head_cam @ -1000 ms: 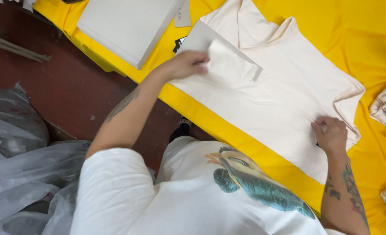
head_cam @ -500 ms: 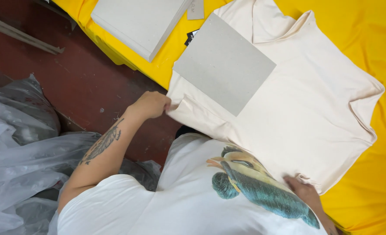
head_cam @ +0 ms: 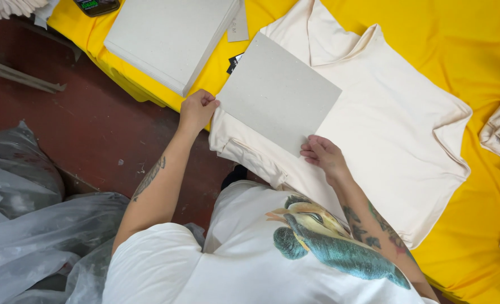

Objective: Folding t-shirts using cardboard inserts for uniformity and placing them into packaging bags.

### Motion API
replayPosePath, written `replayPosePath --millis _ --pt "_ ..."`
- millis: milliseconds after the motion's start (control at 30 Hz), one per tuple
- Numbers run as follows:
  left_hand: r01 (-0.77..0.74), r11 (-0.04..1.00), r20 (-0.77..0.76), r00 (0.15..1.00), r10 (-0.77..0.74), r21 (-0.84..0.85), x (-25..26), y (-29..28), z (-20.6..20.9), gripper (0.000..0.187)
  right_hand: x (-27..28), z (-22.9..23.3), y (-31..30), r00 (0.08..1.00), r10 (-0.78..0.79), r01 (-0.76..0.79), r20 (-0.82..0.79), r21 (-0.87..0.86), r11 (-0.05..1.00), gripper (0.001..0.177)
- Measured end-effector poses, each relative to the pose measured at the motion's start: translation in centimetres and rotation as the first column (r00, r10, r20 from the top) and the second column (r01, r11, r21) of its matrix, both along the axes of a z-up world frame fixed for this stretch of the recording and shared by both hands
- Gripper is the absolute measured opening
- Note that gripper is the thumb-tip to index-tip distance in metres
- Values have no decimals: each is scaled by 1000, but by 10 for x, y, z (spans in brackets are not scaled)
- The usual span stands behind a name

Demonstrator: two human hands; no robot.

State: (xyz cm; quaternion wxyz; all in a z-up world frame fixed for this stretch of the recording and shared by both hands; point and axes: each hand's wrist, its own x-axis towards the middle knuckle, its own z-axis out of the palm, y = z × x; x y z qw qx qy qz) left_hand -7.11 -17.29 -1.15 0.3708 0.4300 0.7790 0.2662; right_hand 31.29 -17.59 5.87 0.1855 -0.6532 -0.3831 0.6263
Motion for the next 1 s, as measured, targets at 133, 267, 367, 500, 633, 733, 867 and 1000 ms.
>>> replayPosePath --millis 133,267,367,500,633,733,867,1000 --pt "-29 1000 22 999 28 11 2 0 5 15 -8 -15 4 996 16 -19 89 23 1000 32" --pt "-38 997 50 998 34 66 2 1 3 12 -11 -16 5 977 -85 53 195 163 985 44" --pt "-36 992 60 998 29 124 6 4 11 9 -17 -3 10 977 -137 115 165 134 984 53" --pt "-5 985 -5 1000 6 170 4 11 -4 7 -11 -22 25 979 -164 146 124 143 979 52" --pt "16 990 -74 997 -6 137 8 13 1 8 -4 -27 27 977 -177 163 116 115 980 49" --pt "48 994 -94 995 -38 101 7 15 5 8 -11 -23 23 961 -122 70 249 210 975 45" --pt "108 987 -148 985 -91 115 3 21 -3 8 -46 -2 27 700 74 -669 710 617 414 51" --pt "148 982 -174 977 -126 119 5 22 3 9 -67 -25 47 440 228 -898 869 420 133 68"
